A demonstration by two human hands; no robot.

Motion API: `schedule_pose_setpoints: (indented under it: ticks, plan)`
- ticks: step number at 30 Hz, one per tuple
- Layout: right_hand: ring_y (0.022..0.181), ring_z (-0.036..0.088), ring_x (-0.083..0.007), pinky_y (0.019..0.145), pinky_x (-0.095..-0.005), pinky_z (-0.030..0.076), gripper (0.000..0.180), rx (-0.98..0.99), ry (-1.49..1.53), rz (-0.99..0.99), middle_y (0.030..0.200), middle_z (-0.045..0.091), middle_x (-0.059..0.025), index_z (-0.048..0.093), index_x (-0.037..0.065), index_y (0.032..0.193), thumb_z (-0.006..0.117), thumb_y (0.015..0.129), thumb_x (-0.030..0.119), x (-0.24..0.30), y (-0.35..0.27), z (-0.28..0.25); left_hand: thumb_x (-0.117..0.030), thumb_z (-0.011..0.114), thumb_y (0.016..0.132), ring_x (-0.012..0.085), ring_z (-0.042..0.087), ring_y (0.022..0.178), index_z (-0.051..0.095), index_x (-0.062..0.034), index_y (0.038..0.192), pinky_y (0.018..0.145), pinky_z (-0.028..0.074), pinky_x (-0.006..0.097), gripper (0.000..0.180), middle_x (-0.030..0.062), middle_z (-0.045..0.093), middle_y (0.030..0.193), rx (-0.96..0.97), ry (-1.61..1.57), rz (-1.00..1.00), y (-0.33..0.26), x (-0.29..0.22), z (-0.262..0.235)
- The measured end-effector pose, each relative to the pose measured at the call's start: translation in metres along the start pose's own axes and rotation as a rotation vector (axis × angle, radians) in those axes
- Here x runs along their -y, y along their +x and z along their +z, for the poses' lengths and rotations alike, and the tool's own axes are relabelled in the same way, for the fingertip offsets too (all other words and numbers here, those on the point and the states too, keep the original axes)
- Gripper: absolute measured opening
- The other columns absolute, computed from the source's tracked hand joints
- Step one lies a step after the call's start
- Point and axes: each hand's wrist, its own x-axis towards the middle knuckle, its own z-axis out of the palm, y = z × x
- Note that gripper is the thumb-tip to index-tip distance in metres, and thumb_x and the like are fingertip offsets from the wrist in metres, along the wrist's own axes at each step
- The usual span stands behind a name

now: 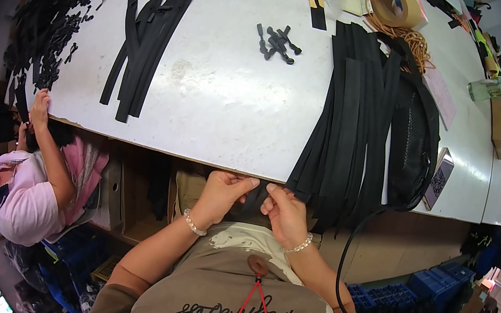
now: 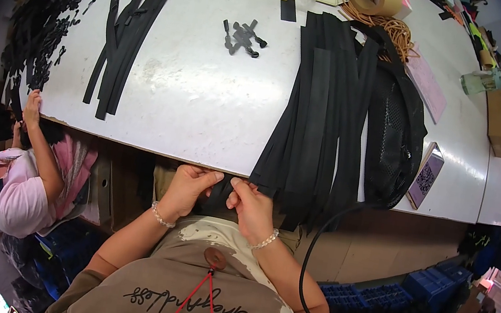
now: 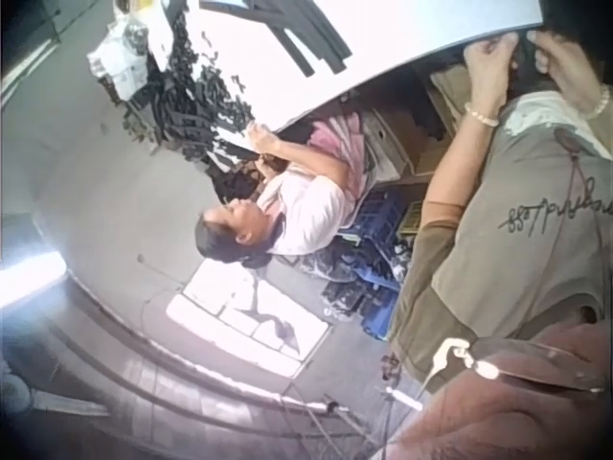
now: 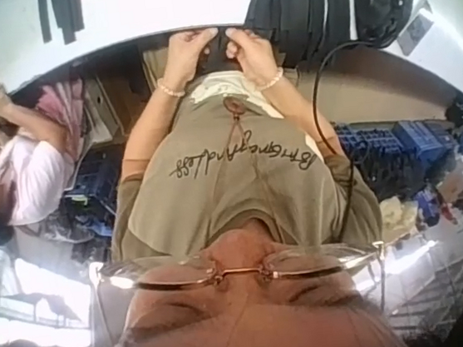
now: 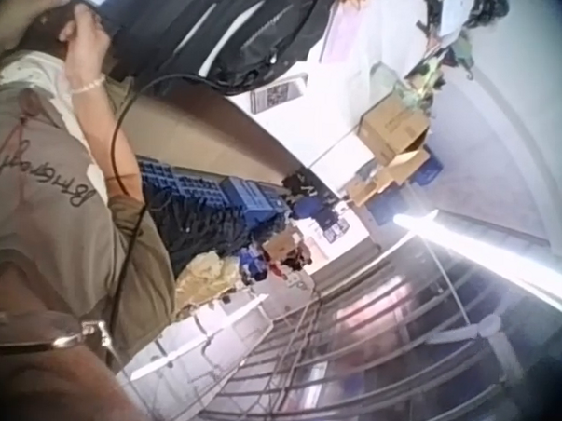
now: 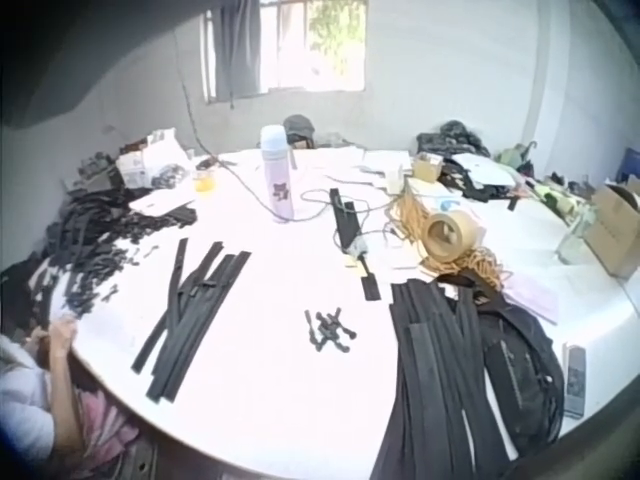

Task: Assembling plastic clips onto fabric straps by hand at a workbench.

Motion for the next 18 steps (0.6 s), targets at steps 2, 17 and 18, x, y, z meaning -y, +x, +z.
schedule_pose_setpoints:
  ticks: [2, 17, 18]
  plan:
    - [0.055, 0.048, -0.0096, 0.05, -0.0271, 0.039, 0.007, 0.003, 0.012, 0.006, 0.068, 0.052, 0.0003, 0.056, 0.006, 0.078, 0.06, 0.083, 0.005, 0.002, -0.001, 0.002, -0.009, 0.063, 0.083, 0.0058, 0.055, 0.061, 0.065, -0.0025, 0.086, 0.054, 0.044, 0.02, 0.007, 0.0011, 0.063, 0.074, -0.014, -0.091, -0.048, -0.001, 0.01, 0.001]
    - [0.059, 0.048, -0.0082, 0.052, -0.025, 0.041, 0.006, -0.051, 0.067, -0.107, 0.075, 0.054, -0.0003, 0.056, 0.005, 0.09, 0.059, 0.085, 0.004, -0.007, -0.002, 0.004, -0.009, 0.056, 0.088, 0.0091, 0.056, 0.074, 0.061, -0.0007, 0.09, 0.068, 0.046, 0.023, 0.01, 0.0042, 0.062, 0.084, -0.088, -0.519, -0.118, -0.016, 0.007, 0.033]
    - [0.059, 0.049, -0.0085, 0.053, -0.025, 0.042, 0.004, -0.036, 0.061, -0.119, 0.075, 0.054, -0.0007, 0.056, 0.004, 0.089, 0.058, 0.086, 0.005, -0.009, -0.002, 0.002, -0.009, 0.057, 0.088, 0.0085, 0.056, 0.074, 0.061, 0.0, 0.09, 0.068, 0.046, 0.023, 0.01, 0.0041, 0.062, 0.083, -0.041, -0.51, -0.114, -0.015, 0.009, 0.03]
